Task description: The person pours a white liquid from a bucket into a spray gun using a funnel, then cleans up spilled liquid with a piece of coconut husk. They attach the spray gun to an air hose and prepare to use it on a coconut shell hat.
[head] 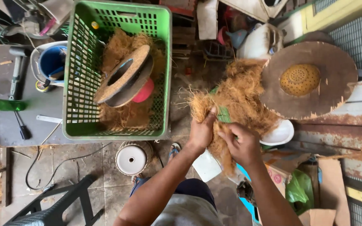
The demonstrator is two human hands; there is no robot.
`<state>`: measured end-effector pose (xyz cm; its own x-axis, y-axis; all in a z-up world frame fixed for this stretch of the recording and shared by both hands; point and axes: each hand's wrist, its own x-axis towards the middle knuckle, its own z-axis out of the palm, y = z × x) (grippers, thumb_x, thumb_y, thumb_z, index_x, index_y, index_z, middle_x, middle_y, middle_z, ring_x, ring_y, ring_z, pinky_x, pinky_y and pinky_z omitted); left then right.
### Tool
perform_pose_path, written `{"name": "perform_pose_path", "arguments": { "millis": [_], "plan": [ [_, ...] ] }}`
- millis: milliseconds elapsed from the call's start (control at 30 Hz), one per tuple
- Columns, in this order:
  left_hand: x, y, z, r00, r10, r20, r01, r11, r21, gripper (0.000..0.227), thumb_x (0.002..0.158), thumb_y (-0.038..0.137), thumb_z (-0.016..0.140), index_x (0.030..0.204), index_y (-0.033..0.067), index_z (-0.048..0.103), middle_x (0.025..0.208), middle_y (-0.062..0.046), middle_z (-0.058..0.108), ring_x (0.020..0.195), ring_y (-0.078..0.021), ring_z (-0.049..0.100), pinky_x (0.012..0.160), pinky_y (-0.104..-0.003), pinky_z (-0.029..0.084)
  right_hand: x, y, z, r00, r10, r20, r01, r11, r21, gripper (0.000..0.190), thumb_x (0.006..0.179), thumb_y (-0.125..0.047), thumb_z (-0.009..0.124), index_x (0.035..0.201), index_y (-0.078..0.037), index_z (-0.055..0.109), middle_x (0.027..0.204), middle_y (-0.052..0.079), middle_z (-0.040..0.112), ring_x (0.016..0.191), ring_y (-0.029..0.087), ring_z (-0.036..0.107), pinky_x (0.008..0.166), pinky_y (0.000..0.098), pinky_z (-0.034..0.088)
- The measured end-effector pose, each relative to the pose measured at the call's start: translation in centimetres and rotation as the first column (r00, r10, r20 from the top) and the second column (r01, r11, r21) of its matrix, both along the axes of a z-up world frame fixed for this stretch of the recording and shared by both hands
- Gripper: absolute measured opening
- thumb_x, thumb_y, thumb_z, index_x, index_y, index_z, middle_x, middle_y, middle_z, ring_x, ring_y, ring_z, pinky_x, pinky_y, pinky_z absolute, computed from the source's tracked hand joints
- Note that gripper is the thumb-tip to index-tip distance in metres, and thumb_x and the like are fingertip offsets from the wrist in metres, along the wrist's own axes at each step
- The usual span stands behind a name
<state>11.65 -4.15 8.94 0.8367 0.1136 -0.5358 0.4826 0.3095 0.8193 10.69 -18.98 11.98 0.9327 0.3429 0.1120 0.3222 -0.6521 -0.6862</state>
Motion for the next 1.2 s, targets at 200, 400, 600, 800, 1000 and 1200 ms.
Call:
{"name": "perform_pose_path", "arguments": {
  "millis": [200, 400, 600, 800, 1000, 1200],
  "plan": [
    [-1.6, -2.9, 5.7, 0.977, -0.179, 0.117, 0.208, 0.916, -0.343, 0.078, 0.092, 0.060, 0.058, 0.142, 0.0027, 0.042, 0.121, -0.024, 0.058, 0.110, -0.0356, 0.062, 0.093, -0.057, 0.050, 0.3, 0.3, -5.2, 0.652, -0.192, 0.734, 0.333, 0.942, -0.050, 0.038, 0.099, -0.026, 0.064, 0.121, 0.006, 0.065, 0.101, 0.022, 0.064, 0.085, 0.039, 0.064, 0.076, 0.0449, 0.055],
    [-1.2, -3.7, -1.4, 0.774, -0.346, 0.530, 0.115, 0.901, 0.419, 0.056, 0.090, 0.038, 0.069, 0.128, -0.0025, 0.060, 0.122, -0.031, 0.058, 0.125, -0.0504, 0.050, 0.112, -0.055, 0.039, -0.1, 4.1, -1.4, 0.951, -0.292, 0.104, 0.199, 0.833, 0.516, 0.054, 0.098, -0.044, 0.047, 0.138, -0.009, 0.042, 0.130, 0.013, 0.046, 0.113, 0.031, 0.047, 0.097, 0.0437, 0.041],
    [0.3, -2.1, -2.7, 0.934, -0.202, 0.295, 0.098, 0.938, 0.333, 0.038, 0.088, 0.016, 0.062, 0.053, 0.0013, 0.067, 0.042, -0.017, 0.050, 0.041, -0.0275, 0.044, 0.046, -0.038, 0.040, -3.1, 5.1, -0.5, 0.837, 0.218, -0.502, 0.447, 0.256, 0.857, 0.075, 0.097, -0.066, 0.027, 0.159, -0.026, 0.015, 0.164, 0.002, 0.023, 0.146, 0.022, 0.028, 0.122, 0.0424, 0.025],
    [0.8, -0.7, -2.0, 0.904, -0.328, -0.275, 0.394, 0.889, 0.232, 0.044, 0.090, 0.044, 0.059, 0.106, 0.0030, 0.059, 0.091, -0.024, 0.071, 0.097, -0.0451, 0.070, 0.083, -0.055, 0.054, -6.2, -2.7, -8.4, 0.955, 0.052, -0.291, 0.022, 0.969, 0.245, 0.066, 0.100, -0.055, 0.033, 0.133, -0.002, 0.053, 0.130, 0.027, 0.047, 0.126, 0.044, 0.044, 0.111, 0.0562, 0.027],
    [1.2, -0.7, 5.1, 0.990, -0.136, -0.046, 0.137, 0.991, 0.009, 0.039, 0.090, 0.012, 0.045, 0.097, -0.0177, 0.069, 0.092, -0.036, 0.067, 0.099, -0.0329, 0.063, 0.087, -0.047, 0.049, -2.1, -2.2, 1.6, 0.975, -0.216, -0.053, 0.200, 0.956, -0.215, 0.063, 0.101, -0.030, 0.047, 0.156, -0.005, 0.031, 0.156, 0.025, 0.030, 0.147, 0.047, 0.019, 0.119, 0.0542, 0.013],
    [0.6, -4.3, -1.9, 0.975, -0.217, 0.037, 0.208, 0.852, -0.480, 0.022, 0.094, 0.016, 0.067, 0.099, -0.0051, 0.067, 0.075, -0.013, 0.068, 0.064, -0.0219, 0.068, 0.059, -0.033, 0.055, -2.5, 1.4, -1.3, 0.976, -0.212, 0.052, 0.194, 0.736, -0.649, 0.066, 0.099, -0.038, 0.047, 0.148, 0.005, 0.043, 0.158, 0.027, 0.033, 0.147, 0.048, 0.017, 0.115, 0.0668, 0.011]
  ]
}}
